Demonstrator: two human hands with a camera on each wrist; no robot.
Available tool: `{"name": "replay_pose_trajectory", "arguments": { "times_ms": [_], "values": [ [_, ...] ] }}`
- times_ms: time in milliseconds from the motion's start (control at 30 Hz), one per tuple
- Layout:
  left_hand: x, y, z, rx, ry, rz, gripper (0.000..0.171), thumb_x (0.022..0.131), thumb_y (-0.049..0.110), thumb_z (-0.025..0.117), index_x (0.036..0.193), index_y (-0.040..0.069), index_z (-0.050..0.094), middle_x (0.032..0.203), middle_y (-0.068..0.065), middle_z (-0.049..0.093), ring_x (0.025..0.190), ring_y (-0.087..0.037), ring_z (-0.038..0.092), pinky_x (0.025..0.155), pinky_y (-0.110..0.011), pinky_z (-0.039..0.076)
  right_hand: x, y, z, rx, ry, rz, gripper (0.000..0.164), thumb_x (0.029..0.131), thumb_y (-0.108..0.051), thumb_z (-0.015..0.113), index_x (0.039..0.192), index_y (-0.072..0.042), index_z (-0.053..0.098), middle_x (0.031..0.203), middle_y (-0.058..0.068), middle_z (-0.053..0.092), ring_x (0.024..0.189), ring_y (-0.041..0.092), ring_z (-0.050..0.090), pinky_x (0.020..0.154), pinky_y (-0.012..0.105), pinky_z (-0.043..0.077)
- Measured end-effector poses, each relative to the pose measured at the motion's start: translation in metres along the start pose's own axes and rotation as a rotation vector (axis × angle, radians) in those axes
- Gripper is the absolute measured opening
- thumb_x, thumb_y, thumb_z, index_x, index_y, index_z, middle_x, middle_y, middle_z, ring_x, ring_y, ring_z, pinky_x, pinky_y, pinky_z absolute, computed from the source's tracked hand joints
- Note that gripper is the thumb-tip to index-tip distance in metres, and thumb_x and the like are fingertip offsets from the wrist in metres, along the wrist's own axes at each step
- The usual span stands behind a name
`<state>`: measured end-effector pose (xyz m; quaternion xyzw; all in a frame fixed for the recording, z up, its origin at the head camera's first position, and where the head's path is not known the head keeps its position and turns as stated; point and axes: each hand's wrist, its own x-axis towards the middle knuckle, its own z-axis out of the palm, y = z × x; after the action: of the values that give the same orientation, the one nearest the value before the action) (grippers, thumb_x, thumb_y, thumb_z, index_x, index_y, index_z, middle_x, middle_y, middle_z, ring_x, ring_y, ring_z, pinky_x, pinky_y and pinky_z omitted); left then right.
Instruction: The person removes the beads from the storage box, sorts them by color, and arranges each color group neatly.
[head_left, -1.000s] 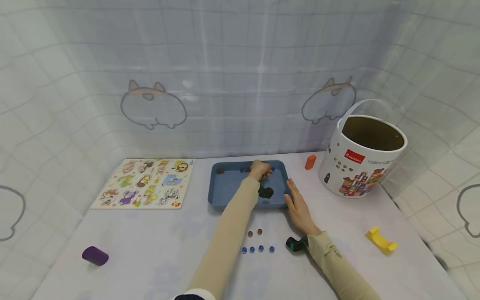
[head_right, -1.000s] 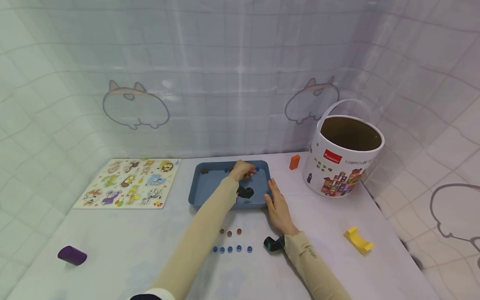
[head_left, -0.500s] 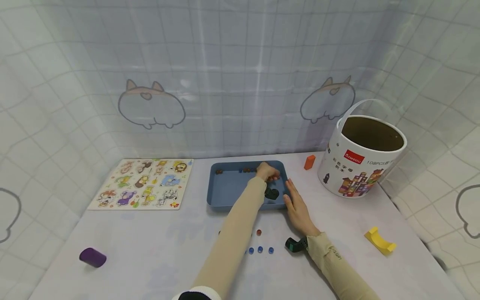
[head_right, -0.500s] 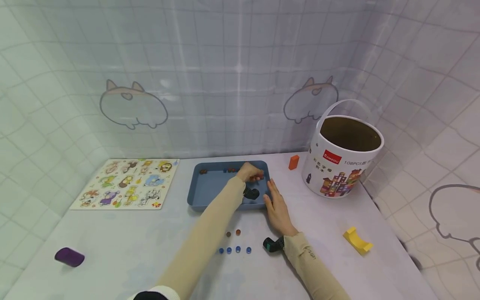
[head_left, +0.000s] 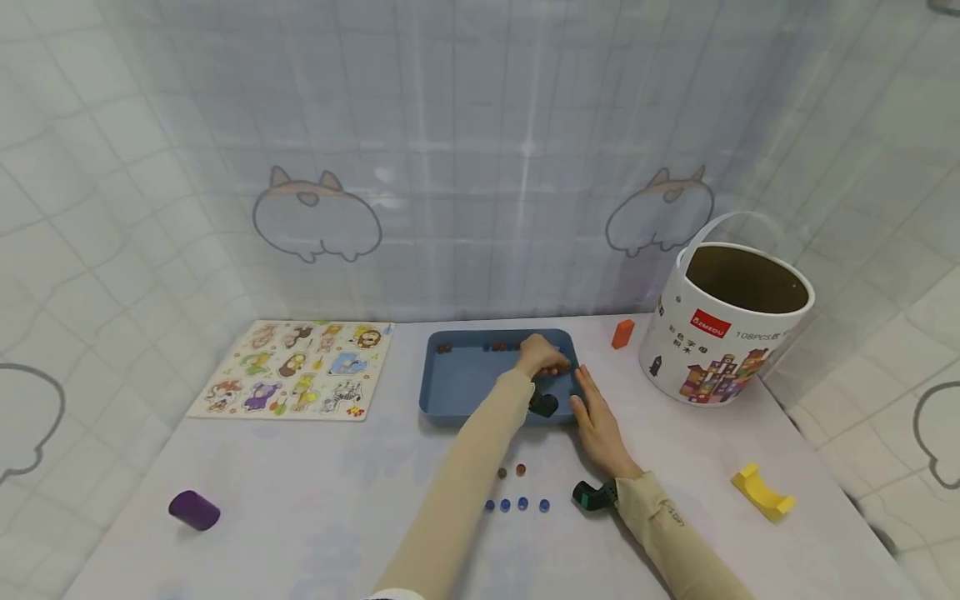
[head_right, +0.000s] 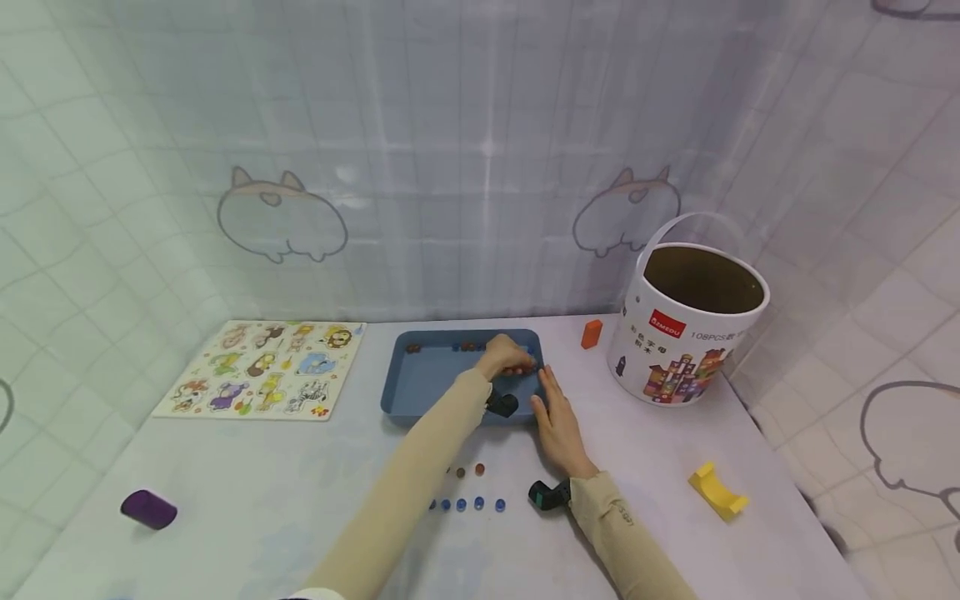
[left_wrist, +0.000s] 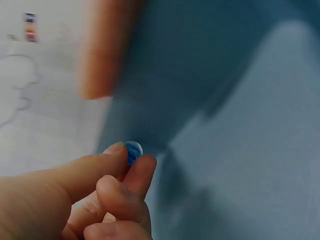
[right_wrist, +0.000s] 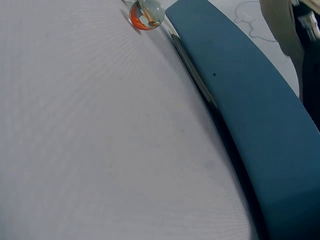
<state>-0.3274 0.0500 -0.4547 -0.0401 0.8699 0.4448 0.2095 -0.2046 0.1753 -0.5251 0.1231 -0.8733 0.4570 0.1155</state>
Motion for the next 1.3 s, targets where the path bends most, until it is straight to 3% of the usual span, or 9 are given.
{"name": "replay_pose_trajectory", "arguments": {
  "times_ms": [200,300,433,533,633,833,967,1133,1300],
  "values": [
    [-0.038,-0.006,-0.024,-0.158,-0.054,0.194,0.016,0.087,0.02,0.073,0.096,0.007,0.078,0.085,-0.005,0.076,0.051,-0.007,0.052,0.062,-0.032,0.049,-0.001,0.0,-0.003,-0.008,0.001,0.011,0.054,0.106,-0.025,0.037,0.152,0.0,0.025,0.161,0.019,0.018,0.147,0.041,0.019,0.117,0.06,0.019],
    [-0.061,-0.009,-0.035,-0.133,-0.071,0.269,0.018,0.088,0.023,0.072,0.099,0.01,0.077,0.093,-0.01,0.076,0.052,-0.009,0.051,0.063,-0.036,0.049,0.002,0.0,-0.007,-0.013,0.007,0.004,0.054,0.106,-0.025,0.036,0.152,0.0,0.025,0.161,0.021,0.019,0.147,0.041,0.019,0.117,0.06,0.019],
    [-0.101,-0.02,-0.04,-0.065,-0.148,0.324,0.016,0.089,0.024,0.071,0.099,0.013,0.077,0.093,-0.016,0.075,0.048,-0.011,0.047,0.052,-0.029,0.043,0.003,0.002,-0.01,-0.017,0.001,0.01,0.053,0.106,-0.024,0.036,0.152,0.001,0.025,0.161,0.021,0.018,0.147,0.041,0.018,0.117,0.06,0.018],
    [-0.128,-0.032,-0.035,-0.015,-0.215,0.346,0.013,0.088,0.023,0.072,0.095,0.014,0.078,0.085,-0.013,0.075,0.046,-0.012,0.045,0.046,-0.023,0.037,0.005,0.003,-0.012,-0.014,0.007,0.015,0.054,0.106,-0.025,0.036,0.152,0.001,0.024,0.161,0.021,0.018,0.147,0.041,0.018,0.117,0.06,0.018],
    [-0.146,-0.048,-0.023,0.059,-0.264,0.368,0.009,0.088,0.021,0.072,0.089,0.015,0.078,0.076,-0.002,0.074,0.046,-0.013,0.048,0.043,-0.021,0.035,0.005,0.003,-0.013,-0.009,0.007,0.016,0.054,0.106,-0.026,0.036,0.152,0.001,0.024,0.161,0.021,0.017,0.148,0.041,0.017,0.117,0.059,0.018],
    [-0.163,-0.072,0.005,0.204,-0.269,0.421,0.007,0.083,0.018,0.075,0.078,0.016,0.078,0.063,0.008,0.069,0.05,-0.009,0.056,0.044,-0.018,0.041,0.002,0.001,-0.01,-0.006,0.003,0.015,0.054,0.106,-0.024,0.037,0.152,0.001,0.025,0.161,0.02,0.018,0.148,0.04,0.018,0.117,0.059,0.019],
    [-0.167,-0.08,0.017,0.292,-0.233,0.447,0.008,0.079,0.014,0.078,0.071,0.014,0.078,0.056,0.008,0.066,0.046,-0.004,0.05,0.043,-0.017,0.038,0.0,0.001,-0.006,-0.006,-0.006,0.011,0.054,0.106,-0.025,0.037,0.152,0.0,0.025,0.161,0.019,0.018,0.148,0.04,0.018,0.117,0.058,0.019],
    [-0.172,-0.083,0.024,0.392,-0.204,0.467,0.012,0.078,0.015,0.08,0.067,0.013,0.077,0.056,0.007,0.066,0.047,-0.001,0.047,0.045,-0.014,0.038,-0.001,0.0,-0.003,-0.007,-0.005,0.002,0.054,0.106,-0.025,0.037,0.152,0.0,0.025,0.16,0.021,0.019,0.147,0.04,0.019,0.117,0.058,0.02],
    [-0.176,-0.082,0.025,0.414,-0.201,0.462,0.01,0.078,0.015,0.08,0.068,0.012,0.077,0.058,0.007,0.066,0.049,-0.003,0.048,0.046,-0.015,0.039,0.0,-0.001,-0.002,0.006,-0.007,-0.009,0.054,0.106,-0.025,0.037,0.152,0.001,0.025,0.16,0.022,0.019,0.147,0.041,0.019,0.116,0.059,0.019]
  ]
}}
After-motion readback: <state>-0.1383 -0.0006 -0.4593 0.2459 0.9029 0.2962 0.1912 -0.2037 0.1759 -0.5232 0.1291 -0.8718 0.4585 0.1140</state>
